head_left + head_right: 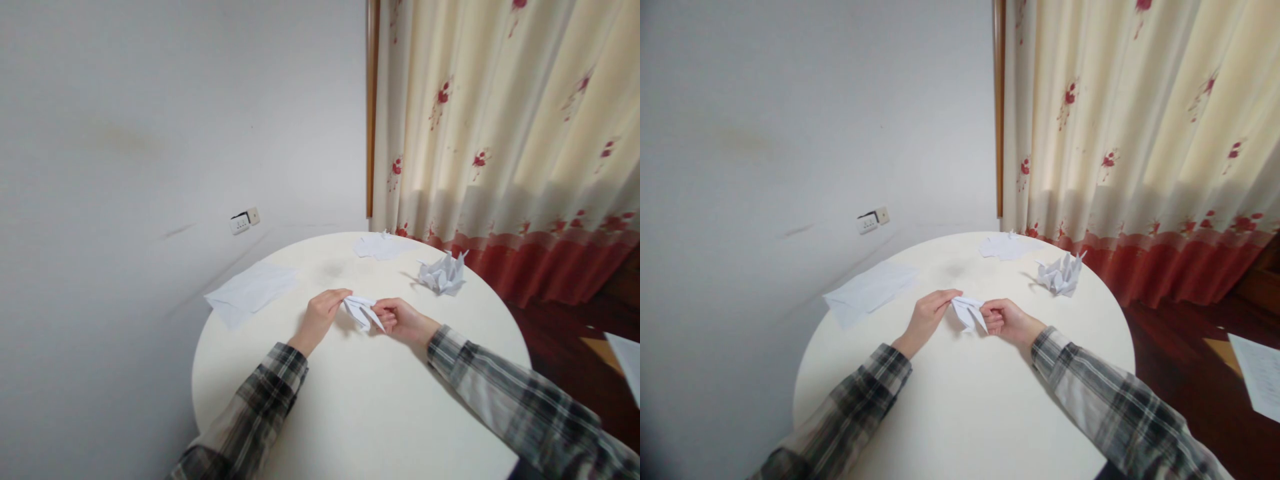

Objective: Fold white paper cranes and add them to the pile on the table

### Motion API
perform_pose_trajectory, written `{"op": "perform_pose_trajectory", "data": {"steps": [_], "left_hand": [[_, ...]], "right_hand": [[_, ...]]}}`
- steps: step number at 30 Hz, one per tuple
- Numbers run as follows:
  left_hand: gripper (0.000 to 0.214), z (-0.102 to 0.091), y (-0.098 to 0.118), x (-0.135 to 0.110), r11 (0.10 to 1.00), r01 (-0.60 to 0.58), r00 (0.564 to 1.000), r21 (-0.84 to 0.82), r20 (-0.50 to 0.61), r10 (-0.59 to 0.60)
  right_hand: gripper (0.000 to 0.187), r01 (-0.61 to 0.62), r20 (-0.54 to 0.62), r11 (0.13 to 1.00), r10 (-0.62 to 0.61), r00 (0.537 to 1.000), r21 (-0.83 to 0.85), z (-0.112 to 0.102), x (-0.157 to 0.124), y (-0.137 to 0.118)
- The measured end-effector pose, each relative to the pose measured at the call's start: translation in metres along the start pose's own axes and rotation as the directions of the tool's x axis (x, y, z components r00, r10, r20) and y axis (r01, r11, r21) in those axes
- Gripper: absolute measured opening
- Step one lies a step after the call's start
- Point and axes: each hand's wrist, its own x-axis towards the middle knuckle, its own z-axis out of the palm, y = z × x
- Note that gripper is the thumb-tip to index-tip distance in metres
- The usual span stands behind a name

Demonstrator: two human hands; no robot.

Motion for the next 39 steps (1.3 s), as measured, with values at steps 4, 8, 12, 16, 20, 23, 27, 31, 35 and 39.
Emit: {"op": "perform_pose_trajectory", "data": {"steps": [4, 8, 12, 16, 20, 23, 27, 31, 35, 39], "left_hand": [[0.022, 0.000, 0.002, -0.001, 0.998, -0.060, 0.998, 0.013, -0.003, 0.060], [0.022, 0.001, 0.002, -0.001, 0.999, -0.032, 0.999, 0.021, 0.015, 0.032], [0.022, 0.002, 0.003, -0.002, 1.000, 0.004, 0.999, 0.017, 0.033, -0.005], [0.022, 0.003, 0.005, -0.001, 1.000, -0.017, 0.999, -0.015, 0.031, 0.017], [0.020, 0.002, 0.008, 0.001, 0.994, -0.111, 0.994, -0.026, -0.005, 0.110], [0.020, 0.000, 0.011, 0.001, 0.987, -0.158, 0.987, 0.000, 0.005, 0.158], [0.022, -0.002, 0.013, -0.001, 0.972, -0.218, 0.975, 0.083, 0.050, 0.215], [0.033, 0.000, 0.011, -0.004, 0.930, -0.304, 0.948, 0.207, 0.160, 0.274], [0.041, 0.001, 0.010, -0.005, 0.870, -0.371, 0.918, 0.325, 0.271, 0.290], [0.042, 0.002, 0.009, -0.004, 0.840, -0.392, 0.906, 0.374, 0.315, 0.282]], "right_hand": [[0.028, -0.039, 0.041, 0.999, 0.037, 0.998, 0.038, -0.004, -0.002, -0.002], [0.025, -0.064, 0.043, 0.997, 0.063, 0.997, 0.039, -0.010, -0.002, -0.002], [0.025, -0.079, 0.030, 0.996, 0.078, 0.997, 0.046, -0.011, -0.002, -0.002], [0.027, -0.077, 0.083, 0.996, 0.073, 0.994, 0.043, -0.009, -0.003, -0.003], [0.029, -0.098, 0.147, 0.995, 0.092, 0.985, 0.034, -0.005, -0.004, -0.003], [0.029, -0.099, 0.158, 0.995, 0.092, 0.983, 0.032, -0.005, -0.005, -0.003], [0.028, -0.100, 0.141, 0.995, 0.097, 0.985, 0.013, -0.007, -0.006, -0.003], [0.028, -0.126, 0.129, 0.992, 0.126, 0.984, -0.004, -0.006, -0.007, -0.005], [0.029, -0.175, 0.159, 0.985, 0.172, 0.972, 0.000, -0.005, -0.007, -0.007], [0.028, -0.210, 0.182, 0.978, 0.202, 0.962, 0.021, -0.005, -0.007, -0.008]]}}
